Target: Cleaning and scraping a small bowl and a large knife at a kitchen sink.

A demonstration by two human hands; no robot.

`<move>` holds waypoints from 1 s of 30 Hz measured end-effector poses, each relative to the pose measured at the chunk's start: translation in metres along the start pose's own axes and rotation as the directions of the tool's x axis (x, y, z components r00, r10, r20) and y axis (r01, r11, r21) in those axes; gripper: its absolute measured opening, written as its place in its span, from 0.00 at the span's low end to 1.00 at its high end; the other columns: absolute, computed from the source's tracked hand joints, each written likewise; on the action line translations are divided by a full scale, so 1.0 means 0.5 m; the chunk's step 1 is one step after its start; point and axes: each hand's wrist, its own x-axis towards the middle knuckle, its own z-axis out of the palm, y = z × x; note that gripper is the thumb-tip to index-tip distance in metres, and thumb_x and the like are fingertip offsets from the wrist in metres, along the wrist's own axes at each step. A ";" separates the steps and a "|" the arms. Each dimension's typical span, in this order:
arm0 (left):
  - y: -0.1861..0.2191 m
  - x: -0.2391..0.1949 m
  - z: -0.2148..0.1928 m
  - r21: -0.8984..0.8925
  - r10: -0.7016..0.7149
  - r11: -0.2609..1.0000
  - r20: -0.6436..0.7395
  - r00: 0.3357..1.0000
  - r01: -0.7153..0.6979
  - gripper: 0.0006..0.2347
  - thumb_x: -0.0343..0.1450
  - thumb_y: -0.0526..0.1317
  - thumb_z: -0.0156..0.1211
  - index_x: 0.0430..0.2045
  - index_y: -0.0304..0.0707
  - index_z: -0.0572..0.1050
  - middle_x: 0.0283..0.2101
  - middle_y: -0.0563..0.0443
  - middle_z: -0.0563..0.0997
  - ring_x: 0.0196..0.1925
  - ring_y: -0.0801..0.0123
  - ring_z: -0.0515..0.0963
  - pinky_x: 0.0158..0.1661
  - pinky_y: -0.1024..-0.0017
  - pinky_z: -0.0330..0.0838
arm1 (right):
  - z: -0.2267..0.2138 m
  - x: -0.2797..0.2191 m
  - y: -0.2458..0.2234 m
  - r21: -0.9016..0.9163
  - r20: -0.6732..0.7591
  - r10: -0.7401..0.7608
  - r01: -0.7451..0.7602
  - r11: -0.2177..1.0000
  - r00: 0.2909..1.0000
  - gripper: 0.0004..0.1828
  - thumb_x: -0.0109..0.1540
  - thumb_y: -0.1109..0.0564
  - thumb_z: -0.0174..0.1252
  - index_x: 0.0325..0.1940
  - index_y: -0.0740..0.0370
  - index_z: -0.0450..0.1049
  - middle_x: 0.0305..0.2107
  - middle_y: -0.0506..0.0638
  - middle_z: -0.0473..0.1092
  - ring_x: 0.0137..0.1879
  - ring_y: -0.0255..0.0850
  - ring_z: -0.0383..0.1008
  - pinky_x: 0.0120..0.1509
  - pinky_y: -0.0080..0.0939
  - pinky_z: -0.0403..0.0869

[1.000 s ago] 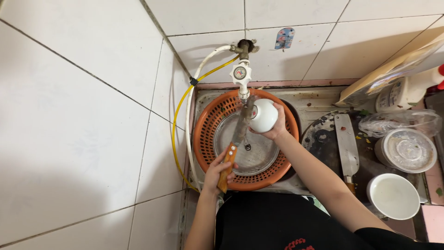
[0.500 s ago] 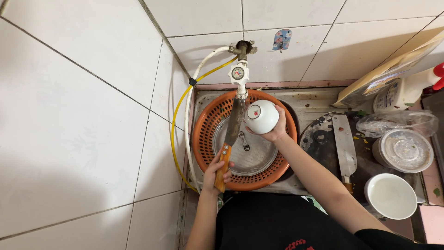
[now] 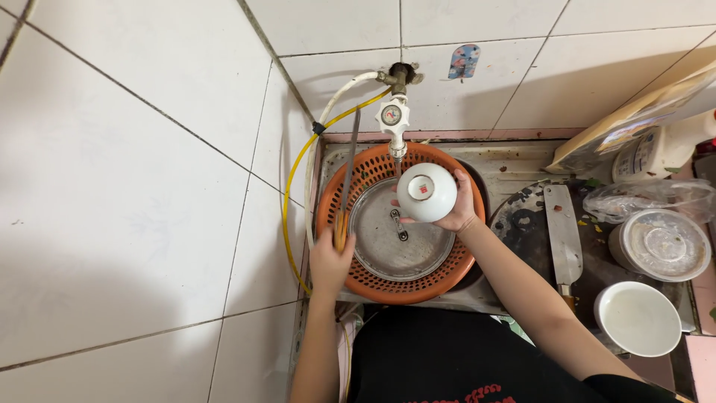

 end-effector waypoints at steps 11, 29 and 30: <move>0.336 0.300 0.079 0.126 0.450 0.893 -0.215 0.867 -0.433 0.25 0.67 0.48 0.74 0.47 0.27 0.69 0.42 0.36 0.77 0.44 0.42 0.79 0.42 0.54 0.74 | -0.082 -0.121 -0.012 -0.436 -0.682 -0.032 -0.372 0.820 0.730 0.44 0.57 0.39 0.61 0.72 0.59 0.60 0.59 0.62 0.69 0.64 0.59 0.70 0.62 0.69 0.72; 0.335 0.317 0.011 0.244 0.588 0.778 0.041 0.807 -0.579 0.24 0.70 0.42 0.73 0.57 0.32 0.72 0.49 0.43 0.80 0.45 0.49 0.82 0.44 0.58 0.75 | -0.072 -0.436 -0.055 -0.180 -0.584 -0.348 0.301 0.936 0.733 0.36 0.63 0.38 0.51 0.74 0.47 0.57 0.68 0.52 0.60 0.73 0.56 0.59 0.66 0.76 0.62; 0.333 0.301 0.019 0.260 0.575 0.796 -0.044 0.817 -0.547 0.24 0.71 0.41 0.72 0.60 0.32 0.72 0.50 0.44 0.80 0.47 0.50 0.82 0.45 0.59 0.75 | -0.086 -0.442 -0.053 -0.185 -0.571 -0.377 0.333 0.925 0.730 0.35 0.64 0.38 0.52 0.74 0.47 0.57 0.69 0.50 0.60 0.74 0.52 0.58 0.68 0.74 0.61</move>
